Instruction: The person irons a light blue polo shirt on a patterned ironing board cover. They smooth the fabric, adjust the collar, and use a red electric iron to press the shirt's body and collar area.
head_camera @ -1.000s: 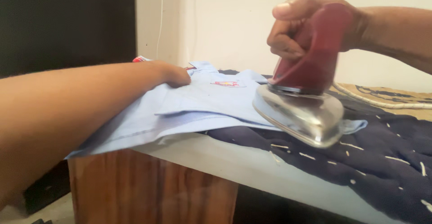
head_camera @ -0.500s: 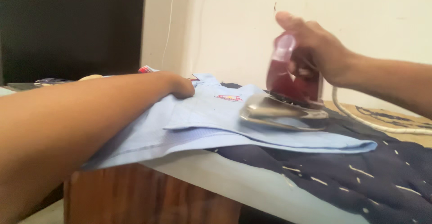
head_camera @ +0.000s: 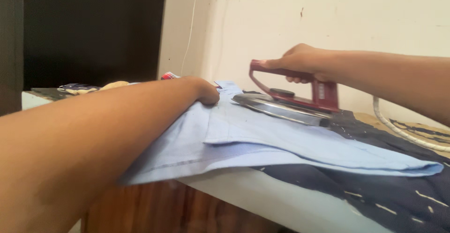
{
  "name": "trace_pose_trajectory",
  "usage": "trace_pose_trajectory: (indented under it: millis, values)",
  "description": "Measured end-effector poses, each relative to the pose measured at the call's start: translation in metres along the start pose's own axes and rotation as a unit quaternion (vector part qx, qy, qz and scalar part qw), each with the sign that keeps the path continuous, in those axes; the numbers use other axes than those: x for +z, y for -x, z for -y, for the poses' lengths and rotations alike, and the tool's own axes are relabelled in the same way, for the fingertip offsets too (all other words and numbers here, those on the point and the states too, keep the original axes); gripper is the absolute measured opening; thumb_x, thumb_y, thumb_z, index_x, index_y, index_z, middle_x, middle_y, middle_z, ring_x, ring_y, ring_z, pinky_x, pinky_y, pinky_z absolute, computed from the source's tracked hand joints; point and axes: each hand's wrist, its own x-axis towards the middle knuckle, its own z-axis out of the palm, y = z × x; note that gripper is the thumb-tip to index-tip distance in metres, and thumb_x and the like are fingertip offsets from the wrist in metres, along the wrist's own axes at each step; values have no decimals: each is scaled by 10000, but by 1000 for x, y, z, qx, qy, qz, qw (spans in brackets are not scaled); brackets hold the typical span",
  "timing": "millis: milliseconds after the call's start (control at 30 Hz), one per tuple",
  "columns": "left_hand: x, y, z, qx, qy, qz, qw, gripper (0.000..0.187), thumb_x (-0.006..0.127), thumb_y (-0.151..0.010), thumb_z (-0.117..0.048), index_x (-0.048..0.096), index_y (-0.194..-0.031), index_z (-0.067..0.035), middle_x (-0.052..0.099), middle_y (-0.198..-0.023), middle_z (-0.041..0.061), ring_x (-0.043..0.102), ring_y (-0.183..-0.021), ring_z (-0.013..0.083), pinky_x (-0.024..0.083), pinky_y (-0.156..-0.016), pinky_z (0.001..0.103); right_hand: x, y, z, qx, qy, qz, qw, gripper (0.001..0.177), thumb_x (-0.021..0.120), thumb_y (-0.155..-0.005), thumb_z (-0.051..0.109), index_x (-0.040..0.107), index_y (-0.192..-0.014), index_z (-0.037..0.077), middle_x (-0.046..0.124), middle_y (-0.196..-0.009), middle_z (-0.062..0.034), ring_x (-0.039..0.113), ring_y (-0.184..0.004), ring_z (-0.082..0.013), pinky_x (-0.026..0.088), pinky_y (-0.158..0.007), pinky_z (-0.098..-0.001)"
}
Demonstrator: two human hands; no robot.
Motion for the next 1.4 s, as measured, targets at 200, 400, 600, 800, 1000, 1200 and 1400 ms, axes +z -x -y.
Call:
trace_pose_trajectory:
  millis: [200, 400, 600, 800, 1000, 1200, 1400]
  values:
    - [6, -12, 8, 6, -10, -4, 1000, 346, 523, -932, -107, 700, -1210, 0, 701, -1235, 219, 700, -1110, 358, 543, -945, 467, 36, -41, 11, -31, 141, -33, 989, 644, 635, -850, 708, 709, -776, 72, 659, -670, -69, 604, -593, -188, 462, -536, -363]
    - [13, -20, 8, 7, 0, -3, 1000, 355, 514, -937, -113, 696, -1220, 0, 698, -1246, 218, 698, -1119, 357, 541, -953, 465, 52, -39, 2, -138, 241, -122, 953, 673, 468, -888, 774, 783, -997, 190, 725, -848, -69, 686, -829, -257, 523, -684, -446]
    - [15, -17, 6, 3, 2, 13, 1000, 364, 504, -942, -119, 691, -1231, 1, 695, -1256, 218, 695, -1127, 356, 538, -961, 463, 38, -11, -6, -177, 216, -96, 956, 660, 416, -938, 720, 776, -1057, 179, 729, -764, -101, 719, -775, -267, 544, -711, -445]
    - [11, -17, 8, 7, 1, 9, 1000, 373, 495, -947, -125, 686, -1242, 2, 692, -1267, 217, 693, -1136, 355, 536, -969, 461, 14, 0, -2, -155, 123, 63, 978, 566, 465, -950, 585, 665, -1298, 186, 693, -735, -66, 684, -684, -168, 560, -617, -332]
    - [12, -18, 12, 19, -9, 8, 1000, 382, 486, -952, -131, 682, -1252, 2, 689, -1277, 217, 691, -1145, 354, 534, -977, 459, -6, 7, -6, -141, 20, 140, 980, 543, 557, -959, 423, 537, -1484, 288, 676, -823, -40, 540, -642, -132, 492, -537, -290]
    - [16, -25, 16, 13, -8, 9, 1000, 392, 476, -957, -136, 677, -1263, 3, 686, -1288, 217, 688, -1154, 353, 531, -984, 458, 24, 0, -3, -80, 184, -24, 979, 470, 535, -974, 472, 581, -1437, 409, 741, -828, 20, 638, -712, -157, 536, -657, -336]
    - [18, -21, 7, 6, -24, 16, 1000, 401, 467, -962, -142, 673, -1274, 4, 683, -1298, 216, 686, -1162, 352, 529, -992, 456, 22, -8, -17, -133, 193, -49, 971, 454, 540, -967, 485, 630, -1399, 380, 758, -789, -2, 665, -709, -138, 538, -669, -364]
